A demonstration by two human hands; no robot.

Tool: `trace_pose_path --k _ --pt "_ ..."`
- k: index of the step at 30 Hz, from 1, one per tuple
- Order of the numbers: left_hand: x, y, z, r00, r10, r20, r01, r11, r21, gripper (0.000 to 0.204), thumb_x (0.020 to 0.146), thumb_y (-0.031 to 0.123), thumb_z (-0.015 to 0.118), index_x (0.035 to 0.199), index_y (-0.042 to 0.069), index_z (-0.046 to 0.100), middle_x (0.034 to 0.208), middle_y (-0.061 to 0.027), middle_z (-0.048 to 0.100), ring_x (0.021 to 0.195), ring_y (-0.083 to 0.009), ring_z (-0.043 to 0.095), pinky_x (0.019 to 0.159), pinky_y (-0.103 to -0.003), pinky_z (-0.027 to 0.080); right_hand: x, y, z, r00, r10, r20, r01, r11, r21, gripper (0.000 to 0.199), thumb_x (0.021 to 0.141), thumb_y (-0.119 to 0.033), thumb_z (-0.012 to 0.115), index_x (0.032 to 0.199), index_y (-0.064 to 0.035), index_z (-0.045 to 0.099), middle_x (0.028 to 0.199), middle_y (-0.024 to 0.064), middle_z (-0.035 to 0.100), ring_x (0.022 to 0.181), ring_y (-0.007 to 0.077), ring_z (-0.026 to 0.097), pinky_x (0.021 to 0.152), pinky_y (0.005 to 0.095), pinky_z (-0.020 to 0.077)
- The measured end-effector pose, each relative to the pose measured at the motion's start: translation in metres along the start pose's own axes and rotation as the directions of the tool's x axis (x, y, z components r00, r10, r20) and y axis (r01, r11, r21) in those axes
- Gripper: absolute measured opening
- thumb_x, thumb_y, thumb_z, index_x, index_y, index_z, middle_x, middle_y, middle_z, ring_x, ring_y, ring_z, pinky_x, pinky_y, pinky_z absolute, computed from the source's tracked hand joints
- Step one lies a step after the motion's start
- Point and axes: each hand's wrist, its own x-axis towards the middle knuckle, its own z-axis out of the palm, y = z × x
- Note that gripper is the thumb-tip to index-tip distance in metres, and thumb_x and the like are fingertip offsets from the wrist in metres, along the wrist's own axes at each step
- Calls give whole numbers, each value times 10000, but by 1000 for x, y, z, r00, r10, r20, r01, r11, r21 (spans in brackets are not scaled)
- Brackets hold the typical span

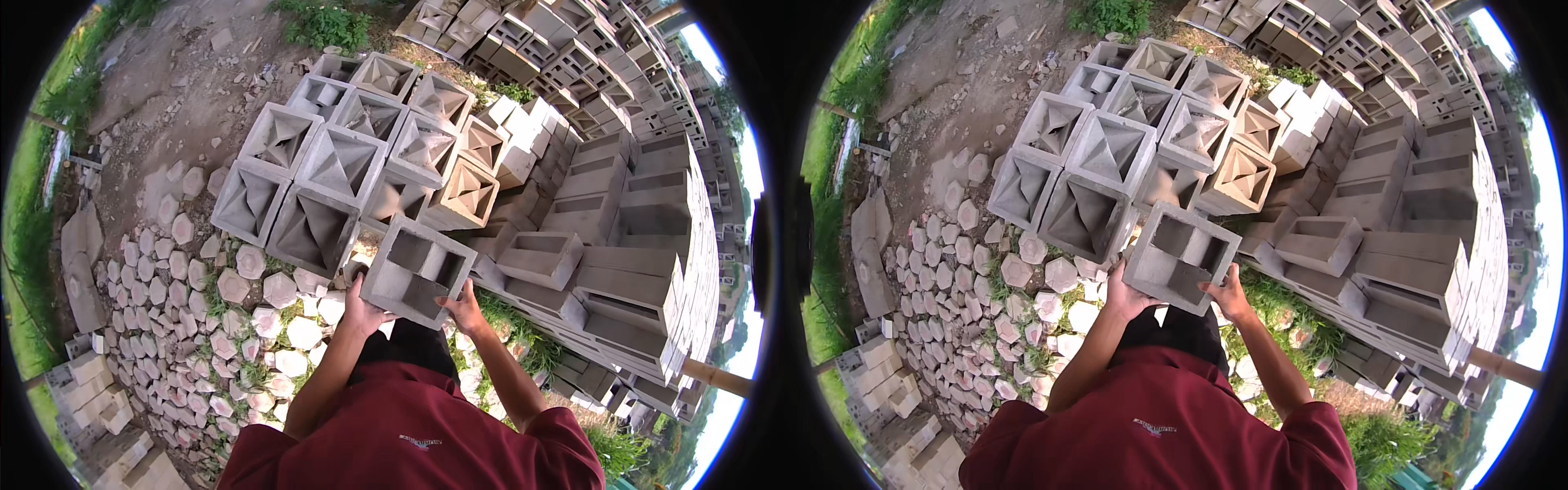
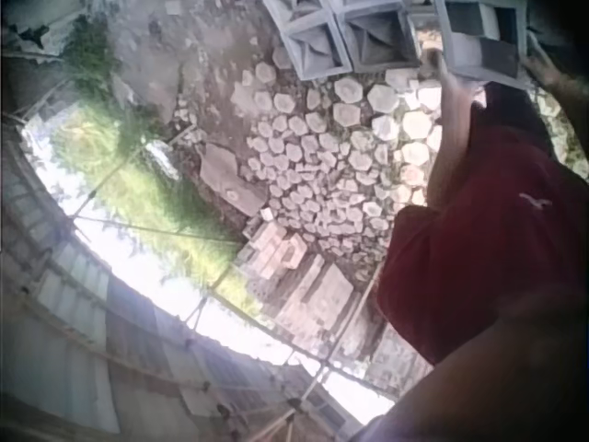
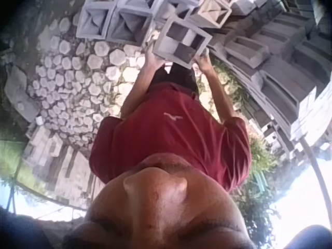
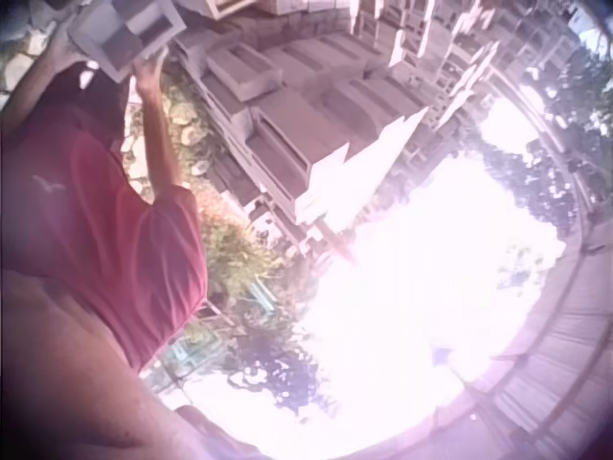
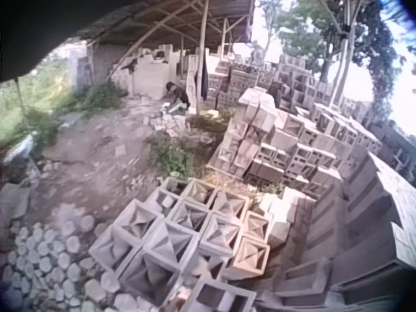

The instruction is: The person moves decorative concrete cinder blocks one by one from various stacks and placements around an outdoor construction area, carrying them by hand and stacking them onto a larger central pile of similar blocks.

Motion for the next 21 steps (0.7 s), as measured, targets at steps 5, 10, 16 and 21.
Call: trace_pose_path --k 5,10,16,21 --pt "71 5 -18 993 34 112 -21 993 -118 576 924 472 292 1341 92 410 1369 -193 389 1256 -442 348 944 -718 257 65 13 -17 999 0 42 -2 999 43 703 710 -10 706 1249 -65 258 1138 160 504 1022 262 545 827 396 495" --pt "134 11 -16 993 115 23 -109 978 -177 589 920 487 283 1343 96 409 1379 -192 375 1265 -444 334 953 -720 244 149 15 -44 988 81 131 -85 996 28 631 721 1 689 1233 -92 331 1068 82 527 972 211 553 804 374 493" --pt "193 46 -11 978 137 -154 -160 976 -147 635 902 528 305 1358 93 385 1395 -188 348 1288 -433 298 967 -712 231 233 30 -48 973 204 110 -201 979 -41 636 726 3 688 1224 -55 296 1076 124 527 955 196 566 806 352 493" --pt "220 49 -13 965 189 -181 -220 960 -173 736 872 603 325 1410 103 282 1448 -165 260 1330 -393 233 1030 -663 172 270 47 -50 984 45 175 -57 996 63 698 755 -34 698 1294 -54 255 1136 114 506 974 203 560 836 357 477"
